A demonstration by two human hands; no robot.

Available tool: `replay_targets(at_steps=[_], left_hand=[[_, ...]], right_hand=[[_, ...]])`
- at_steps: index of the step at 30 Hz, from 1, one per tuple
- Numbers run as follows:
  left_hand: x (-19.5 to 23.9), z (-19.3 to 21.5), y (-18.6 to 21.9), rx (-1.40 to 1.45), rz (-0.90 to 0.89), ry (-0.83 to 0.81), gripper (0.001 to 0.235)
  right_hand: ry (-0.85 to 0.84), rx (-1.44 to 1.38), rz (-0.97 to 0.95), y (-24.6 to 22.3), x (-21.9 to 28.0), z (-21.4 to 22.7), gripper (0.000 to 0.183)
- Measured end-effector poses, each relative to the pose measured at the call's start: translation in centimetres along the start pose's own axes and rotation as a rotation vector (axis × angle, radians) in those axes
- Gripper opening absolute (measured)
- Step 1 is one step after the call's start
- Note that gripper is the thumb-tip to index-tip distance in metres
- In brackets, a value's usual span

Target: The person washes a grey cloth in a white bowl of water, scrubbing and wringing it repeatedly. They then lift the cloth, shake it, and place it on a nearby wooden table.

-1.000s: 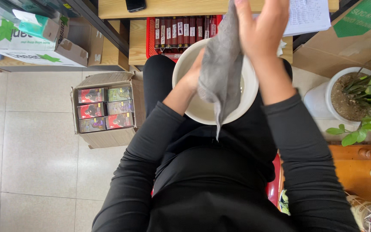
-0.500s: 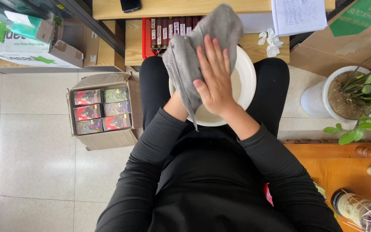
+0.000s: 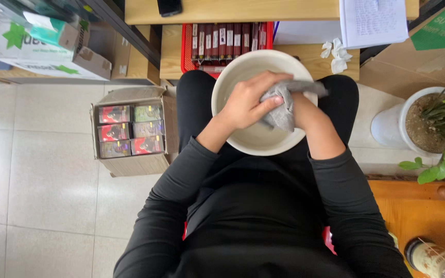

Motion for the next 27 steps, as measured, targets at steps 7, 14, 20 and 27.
replay_targets(at_steps=[7, 14, 20, 27], left_hand=[[0.6, 1.1, 0.5, 0.009, -0.027, 0.183, 0.065], [-0.3, -3.7, 0.9, -0.105, 0.077, 0.382, 0.084], [1.0, -4.1, 4.4, 0.113, -0.019, 0.253, 0.071], [1.4, -0.7, 0.6, 0.35, 0.106, 0.309, 0.035]], right_hand=[[0.21, -0.139, 0.307, 0.4, -1.3, 1.7, 0.032], [0.229, -0.16, 0.317, -2.7, 0.2, -1.5, 0.026], [0.251, -0.185, 0.318, -1.4, 0.2, 0.8, 0.021], [0.287, -0.212, 0.29, -3.0, 0.7, -1.2, 0.016]])
Point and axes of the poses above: each hand's wrist, its own x-axis away from the middle knuckle, its own z-axis out of the back of the hand, y = z × x, the point moved 4 cm from there along -x, towards the middle knuckle, and after that the axes turned 11 degrees about -z, right-handed, at the moved point
